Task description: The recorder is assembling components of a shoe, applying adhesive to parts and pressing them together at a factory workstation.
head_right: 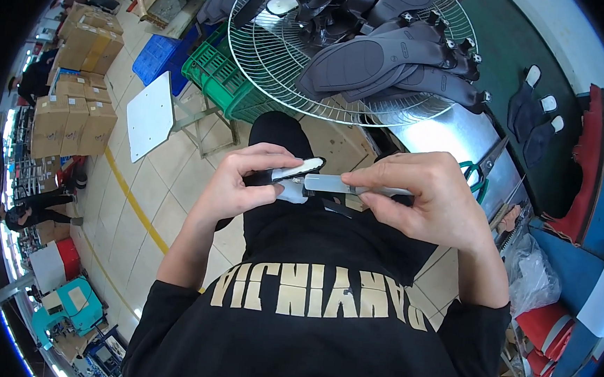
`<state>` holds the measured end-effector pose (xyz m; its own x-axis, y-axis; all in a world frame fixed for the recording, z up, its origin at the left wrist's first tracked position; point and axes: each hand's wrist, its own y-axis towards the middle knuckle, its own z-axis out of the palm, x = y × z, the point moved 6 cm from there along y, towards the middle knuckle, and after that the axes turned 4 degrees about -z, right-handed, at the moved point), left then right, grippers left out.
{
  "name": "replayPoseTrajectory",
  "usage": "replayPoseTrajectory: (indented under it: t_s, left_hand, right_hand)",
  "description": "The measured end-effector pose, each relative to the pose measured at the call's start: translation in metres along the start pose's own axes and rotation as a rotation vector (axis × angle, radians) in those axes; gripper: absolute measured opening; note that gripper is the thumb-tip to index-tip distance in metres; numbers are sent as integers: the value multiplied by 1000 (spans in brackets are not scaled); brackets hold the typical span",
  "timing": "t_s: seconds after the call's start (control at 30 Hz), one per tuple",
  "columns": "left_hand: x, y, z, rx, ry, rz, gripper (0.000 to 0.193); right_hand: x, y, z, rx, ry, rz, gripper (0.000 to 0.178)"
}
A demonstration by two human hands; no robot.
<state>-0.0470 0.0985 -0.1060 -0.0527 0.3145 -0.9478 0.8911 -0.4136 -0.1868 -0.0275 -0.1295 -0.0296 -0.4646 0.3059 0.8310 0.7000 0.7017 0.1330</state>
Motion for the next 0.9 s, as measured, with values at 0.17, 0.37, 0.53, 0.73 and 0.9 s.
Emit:
replayPoseTrajectory:
  t_s: [0.17,0.37,0.53,0.73,0.9]
  left_hand:
    - [6,1,1,2,-55,-25,44]
    - [9,2,3,-6,-155,-68,36]
    - [15,3,5,-69,-281,-51,30]
    - [17,5,10,-130,-344,-57,31]
    - [17,5,14,-179,-363,-57,31]
  right_hand:
    - [-8,-4,-2,-5,31,32,26]
    - [-23,-10,-2,-95,50,7,25]
    - [-37,-17,0,-138,186,150,23]
    - [-46,-24,6,-201,261,228,24]
    - [-56,-31,10,-254,328,240,24]
